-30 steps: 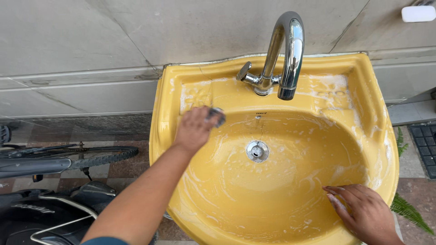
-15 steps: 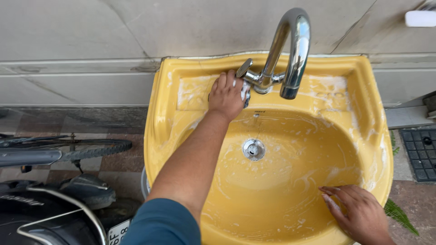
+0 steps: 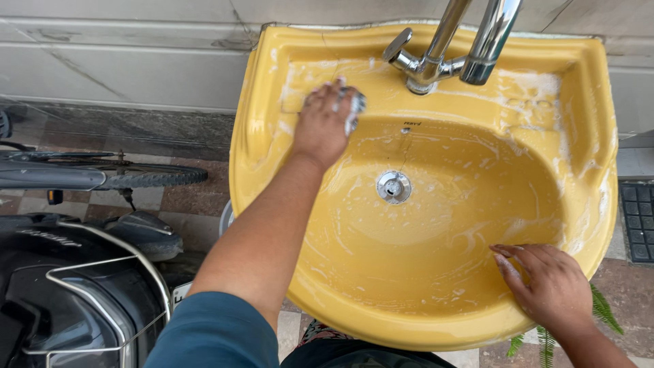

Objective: The person scrubs a yellow bathroom sink with a dark sponge, working the basin, rim, and faucet area while soapy water is present. The person repeatedly wipes and rinses the sponge and continues scrubbing different sections of the sink throughout the clip.

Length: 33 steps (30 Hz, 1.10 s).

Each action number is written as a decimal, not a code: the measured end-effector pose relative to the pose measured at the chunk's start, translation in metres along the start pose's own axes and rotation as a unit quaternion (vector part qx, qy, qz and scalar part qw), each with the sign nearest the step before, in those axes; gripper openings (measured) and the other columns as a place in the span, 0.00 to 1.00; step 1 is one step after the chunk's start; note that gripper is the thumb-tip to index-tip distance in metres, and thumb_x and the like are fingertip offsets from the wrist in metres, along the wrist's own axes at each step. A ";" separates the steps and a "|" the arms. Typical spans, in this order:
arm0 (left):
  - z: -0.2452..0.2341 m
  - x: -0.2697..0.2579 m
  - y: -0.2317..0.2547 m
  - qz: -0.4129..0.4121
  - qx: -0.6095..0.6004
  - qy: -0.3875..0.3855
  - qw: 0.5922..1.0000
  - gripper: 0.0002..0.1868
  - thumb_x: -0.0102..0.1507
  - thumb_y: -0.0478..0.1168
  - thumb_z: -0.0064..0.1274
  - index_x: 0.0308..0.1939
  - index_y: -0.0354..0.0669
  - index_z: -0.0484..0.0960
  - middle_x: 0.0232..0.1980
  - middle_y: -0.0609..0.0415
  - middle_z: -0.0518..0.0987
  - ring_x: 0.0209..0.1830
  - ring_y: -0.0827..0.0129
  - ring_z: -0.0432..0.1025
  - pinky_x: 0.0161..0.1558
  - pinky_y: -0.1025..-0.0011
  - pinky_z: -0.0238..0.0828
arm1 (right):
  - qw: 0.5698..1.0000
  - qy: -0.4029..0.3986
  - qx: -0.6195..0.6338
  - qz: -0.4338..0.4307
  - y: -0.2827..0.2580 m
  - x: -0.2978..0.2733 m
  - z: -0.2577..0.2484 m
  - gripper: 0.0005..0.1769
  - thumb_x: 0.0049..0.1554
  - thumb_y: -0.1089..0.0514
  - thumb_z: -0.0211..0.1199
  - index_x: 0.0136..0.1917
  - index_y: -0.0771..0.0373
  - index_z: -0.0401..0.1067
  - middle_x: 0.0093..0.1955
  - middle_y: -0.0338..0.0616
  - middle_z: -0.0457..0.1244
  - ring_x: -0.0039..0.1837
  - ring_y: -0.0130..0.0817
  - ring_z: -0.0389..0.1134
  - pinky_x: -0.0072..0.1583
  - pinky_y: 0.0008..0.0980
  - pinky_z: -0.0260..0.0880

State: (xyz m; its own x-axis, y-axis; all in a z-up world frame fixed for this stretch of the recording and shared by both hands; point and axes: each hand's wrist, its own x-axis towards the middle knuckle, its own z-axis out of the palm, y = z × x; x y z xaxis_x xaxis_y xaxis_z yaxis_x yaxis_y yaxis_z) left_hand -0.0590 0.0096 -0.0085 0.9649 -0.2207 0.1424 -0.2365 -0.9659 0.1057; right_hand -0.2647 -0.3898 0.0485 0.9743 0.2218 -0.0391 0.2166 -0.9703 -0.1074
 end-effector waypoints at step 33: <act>-0.030 0.023 -0.094 0.001 0.106 -0.017 0.994 0.23 0.66 0.36 0.39 0.65 0.39 0.72 0.75 0.44 0.64 0.79 0.54 0.54 0.72 0.59 0.54 | 0.998 0.025 0.056 0.003 0.002 -0.003 0.005 0.15 0.56 0.42 0.62 0.52 0.48 0.80 0.49 0.36 0.72 0.57 0.37 0.71 0.64 0.38 0.68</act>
State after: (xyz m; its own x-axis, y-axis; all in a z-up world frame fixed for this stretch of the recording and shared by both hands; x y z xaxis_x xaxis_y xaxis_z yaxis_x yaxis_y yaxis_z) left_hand -0.0175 0.0995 0.0142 0.9687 -0.2230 0.1087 -0.2120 -0.9717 -0.1046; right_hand -0.2671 -0.3922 0.0431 0.9780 0.2086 0.0086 0.2054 -0.9543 -0.2170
